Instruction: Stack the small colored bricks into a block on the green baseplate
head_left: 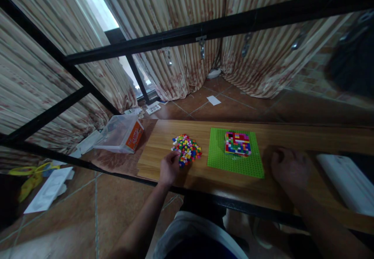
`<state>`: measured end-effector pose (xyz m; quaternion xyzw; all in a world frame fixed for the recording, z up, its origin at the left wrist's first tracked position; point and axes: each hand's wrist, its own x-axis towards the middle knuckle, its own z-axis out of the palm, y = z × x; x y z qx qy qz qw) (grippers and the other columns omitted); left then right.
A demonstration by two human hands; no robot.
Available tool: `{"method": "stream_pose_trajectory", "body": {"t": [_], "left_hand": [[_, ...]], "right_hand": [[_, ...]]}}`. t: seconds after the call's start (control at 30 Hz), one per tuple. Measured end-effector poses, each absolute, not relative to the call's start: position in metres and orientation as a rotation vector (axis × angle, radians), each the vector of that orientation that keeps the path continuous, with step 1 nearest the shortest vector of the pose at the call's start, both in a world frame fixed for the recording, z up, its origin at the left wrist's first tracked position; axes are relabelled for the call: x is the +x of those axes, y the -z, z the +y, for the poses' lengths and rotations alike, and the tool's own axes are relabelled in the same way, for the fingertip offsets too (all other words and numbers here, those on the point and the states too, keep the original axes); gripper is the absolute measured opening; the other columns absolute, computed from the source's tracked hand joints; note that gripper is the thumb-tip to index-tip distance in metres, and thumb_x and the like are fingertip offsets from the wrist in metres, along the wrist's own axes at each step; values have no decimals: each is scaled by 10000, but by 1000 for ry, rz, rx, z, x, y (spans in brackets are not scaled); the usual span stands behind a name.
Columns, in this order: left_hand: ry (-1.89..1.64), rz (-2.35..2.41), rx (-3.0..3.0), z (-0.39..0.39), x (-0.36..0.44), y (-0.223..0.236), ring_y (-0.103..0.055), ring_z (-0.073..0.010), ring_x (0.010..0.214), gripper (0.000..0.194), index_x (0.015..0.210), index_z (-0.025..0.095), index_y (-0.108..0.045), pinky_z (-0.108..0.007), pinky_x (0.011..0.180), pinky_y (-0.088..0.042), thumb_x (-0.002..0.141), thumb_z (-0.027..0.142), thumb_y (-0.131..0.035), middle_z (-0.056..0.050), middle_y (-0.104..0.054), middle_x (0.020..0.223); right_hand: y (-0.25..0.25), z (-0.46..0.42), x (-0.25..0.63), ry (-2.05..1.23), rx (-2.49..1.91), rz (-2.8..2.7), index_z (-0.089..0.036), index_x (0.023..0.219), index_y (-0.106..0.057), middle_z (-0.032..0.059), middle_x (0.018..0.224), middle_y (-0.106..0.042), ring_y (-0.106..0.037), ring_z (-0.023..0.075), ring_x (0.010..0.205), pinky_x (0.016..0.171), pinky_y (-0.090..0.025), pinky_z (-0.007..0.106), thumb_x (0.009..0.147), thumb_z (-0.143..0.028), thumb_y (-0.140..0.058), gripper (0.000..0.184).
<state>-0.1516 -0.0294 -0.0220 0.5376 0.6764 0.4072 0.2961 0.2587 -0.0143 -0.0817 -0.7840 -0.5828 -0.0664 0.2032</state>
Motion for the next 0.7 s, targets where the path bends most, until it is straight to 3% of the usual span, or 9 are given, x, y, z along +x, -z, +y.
{"method": "stream_pose_trajectory", "body": {"t": [0.17, 0.37, 0.53, 0.7], "left_hand": [[-911, 1895, 1645, -20, -146, 19, -687, -172, 874, 211, 914, 190, -731, -255, 811, -501, 859, 174, -528, -40, -756, 934], [-641, 1965, 1856, -10, -139, 8, -674, -168, 756, 155, 911, 233, -756, -252, 726, -479, 872, 245, -606, -38, -751, 833], [-719, 1955, 1820, -2, -144, 7, -676, -166, 769, 231, 1049, 216, -738, -264, 763, -498, 828, 219, -672, -46, -753, 900], [-827, 2030, 1810, -12, -162, 7, -677, -171, 810, 200, 961, 190, -726, -260, 761, -498, 873, 150, -551, -65, -735, 923]], "right_hand": [[78, -15, 255, 254, -2216, -1573, -92, 1124, -655, 232, 1050, -632, -516, 375, 1025, 815, -348, 472, 889, -352, -401, 432], [79, -14, 256, 263, -2245, -1565, -78, 1130, -662, 233, 1082, -633, -524, 351, 1031, 835, -354, 449, 901, -362, -407, 446], [80, -14, 255, 340, -2267, -1548, -89, 1115, -674, 229, 1075, -656, -528, 338, 1034, 831, -359, 428, 924, -393, -362, 476], [80, -14, 257, 370, -2270, -1561, -70, 1114, -673, 246, 1068, -657, -541, 345, 996, 809, -362, 432, 922, -400, -358, 495]]}}
